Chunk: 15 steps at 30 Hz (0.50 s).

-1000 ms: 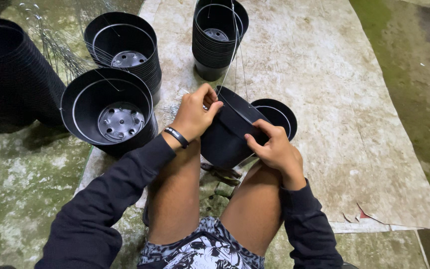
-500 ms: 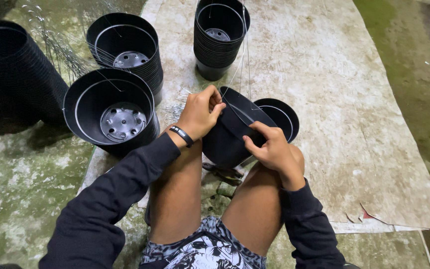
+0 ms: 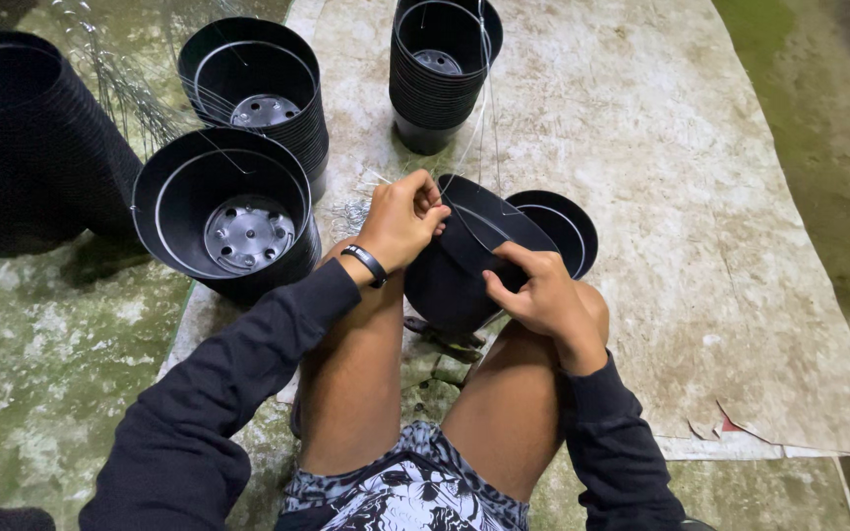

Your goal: The person sits on the floor and assembles wire handles onto black plastic planters. They bend metal wires into loops, thread them through holes in the planter rims, and secure them by twisting the ends. The person uses pliers to cut and shape the wires and repeats the process for multiple planters.

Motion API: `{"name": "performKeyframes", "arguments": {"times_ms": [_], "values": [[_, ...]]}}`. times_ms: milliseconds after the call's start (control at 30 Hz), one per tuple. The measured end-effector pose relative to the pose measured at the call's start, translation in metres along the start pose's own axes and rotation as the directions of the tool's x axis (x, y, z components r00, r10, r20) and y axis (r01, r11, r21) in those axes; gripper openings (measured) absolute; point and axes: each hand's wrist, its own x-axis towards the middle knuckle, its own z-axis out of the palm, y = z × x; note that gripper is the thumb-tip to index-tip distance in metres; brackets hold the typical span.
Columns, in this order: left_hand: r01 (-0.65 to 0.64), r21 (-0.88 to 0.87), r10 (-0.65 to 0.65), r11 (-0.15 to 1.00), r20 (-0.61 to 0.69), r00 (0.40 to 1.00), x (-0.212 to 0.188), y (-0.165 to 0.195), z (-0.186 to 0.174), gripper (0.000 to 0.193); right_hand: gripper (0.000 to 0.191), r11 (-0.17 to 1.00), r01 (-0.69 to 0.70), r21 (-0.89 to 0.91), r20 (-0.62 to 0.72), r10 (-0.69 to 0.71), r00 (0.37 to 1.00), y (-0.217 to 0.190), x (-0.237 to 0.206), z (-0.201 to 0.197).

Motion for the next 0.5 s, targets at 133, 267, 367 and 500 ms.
{"name": "performKeyframes", "arguments": {"times_ms": [133, 267, 367, 500], "values": [[-0.016, 0.047, 0.015, 0.999, 0.034, 0.999, -0.0014, -0.0009, -0.0004, 0.018, 0.022, 1.000, 0.005, -0.022, 0.036, -0.004, 0.999, 0.0024, 0.0013, 0.0011], [0.001, 0.021, -0.002, 1.000, 0.041, 0.999, -0.0037, -0.0031, 0.0009, 0.018, 0.024, 0.999, -0.013, -0.041, 0.019, 0.013, 1.000, 0.0034, -0.0005, 0.0034], [0.005, 0.016, -0.005, 1.000, 0.033, 0.999, -0.0036, -0.0059, 0.0029, 0.018, 0.023, 0.998, 0.033, -0.045, 0.000, -0.033, 0.999, 0.0038, -0.0009, 0.0040], [0.020, 0.034, -0.021, 0.999, 0.022, 1.000, -0.0020, -0.0095, 0.0058, 0.018, 0.022, 0.999, -0.001, -0.041, -0.004, 0.000, 1.000, 0.0029, 0.0000, 0.0066]]}}
